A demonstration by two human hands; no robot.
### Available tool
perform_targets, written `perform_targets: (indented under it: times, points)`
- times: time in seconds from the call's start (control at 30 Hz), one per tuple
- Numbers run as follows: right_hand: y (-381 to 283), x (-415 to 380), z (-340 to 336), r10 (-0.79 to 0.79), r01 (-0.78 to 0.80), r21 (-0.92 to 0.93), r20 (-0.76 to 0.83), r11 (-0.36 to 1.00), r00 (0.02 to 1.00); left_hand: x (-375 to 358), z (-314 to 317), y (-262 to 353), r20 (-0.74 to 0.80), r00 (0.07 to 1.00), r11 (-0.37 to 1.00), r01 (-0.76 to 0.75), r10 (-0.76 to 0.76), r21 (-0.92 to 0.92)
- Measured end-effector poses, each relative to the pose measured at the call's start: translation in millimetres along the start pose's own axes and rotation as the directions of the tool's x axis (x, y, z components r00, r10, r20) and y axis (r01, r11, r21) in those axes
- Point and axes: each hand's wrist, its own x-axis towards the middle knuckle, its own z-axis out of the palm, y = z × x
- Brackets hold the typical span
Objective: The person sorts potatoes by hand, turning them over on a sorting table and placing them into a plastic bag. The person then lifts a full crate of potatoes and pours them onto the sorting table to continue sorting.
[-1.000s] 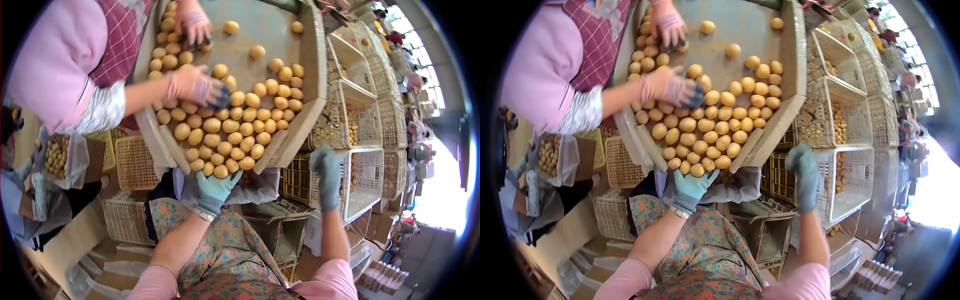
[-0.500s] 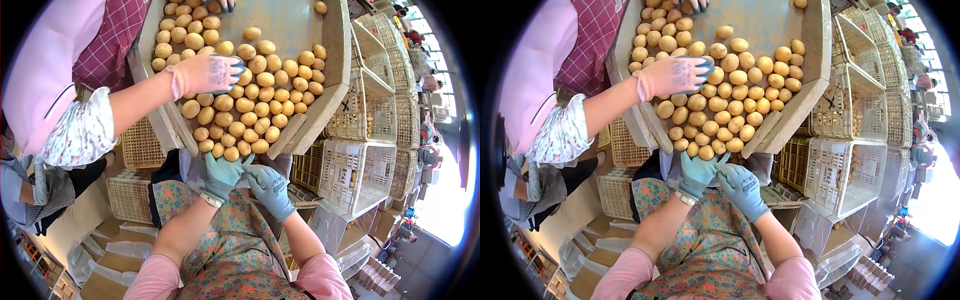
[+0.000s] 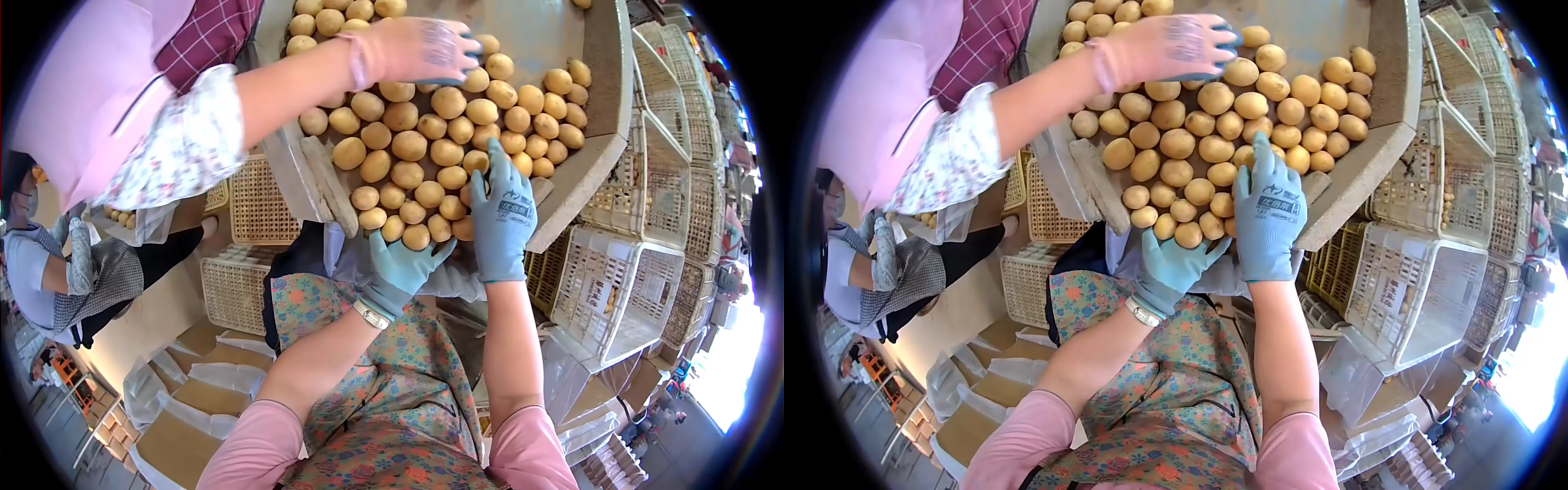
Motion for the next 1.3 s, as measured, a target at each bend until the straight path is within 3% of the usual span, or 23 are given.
perform_targets:
  times: [0.37,0.47,0.53,0.7,0.9,0.97,1.03,1.13,1.3]
  points:
    - [5.2,-1.8,17.8,0.025,-0.028,0.037,0.095,0.999,0.995,2.2,-3.7,2.5,-0.017,1.0,0.998,-0.003,0.004,0.067]
    - [0.1,-1.8,18.8,-0.018,0.021,-0.064,0.056,0.998,0.998,3.1,-10.8,1.7,-0.017,1.0,0.999,0.001,0.0,0.054]
    - [-7.8,2.0,13.1,0.031,-0.009,-0.151,0.148,0.989,0.989,3.4,-13.6,1.8,-0.014,1.0,0.999,0.002,-0.001,0.049]
    - [-4.4,12.0,20.7,0.031,-0.004,-0.159,0.167,0.987,0.985,1.5,-11.3,1.2,-0.045,0.999,1.0,0.008,-0.008,-0.002]
    - [9.2,16.4,17.8,-0.021,0.016,0.032,0.176,0.999,0.984,-0.4,-8.8,1.7,-0.049,0.999,1.0,-0.006,0.006,0.019]
    - [11.6,14.3,15.2,0.047,-0.079,0.166,0.188,0.983,0.981,-0.8,-9.0,2.3,-0.076,0.997,0.999,-0.013,0.016,0.039]
    - [11.1,3.2,13.5,0.039,-0.065,0.194,0.136,0.979,0.99,-0.2,-11.3,3.8,-0.073,0.997,0.998,0.006,-0.002,0.055]
    - [-3.3,-18.7,4.5,0.014,0.012,0.326,-0.077,0.945,0.997,0.6,-16.9,3.5,-0.026,1.0,0.999,0.007,-0.006,0.045]
    - [-2.9,-42.7,5.1,-0.011,0.039,0.355,-0.08,0.934,0.997,-0.1,-19.5,3.5,-0.035,0.999,0.999,0.017,-0.016,0.034]
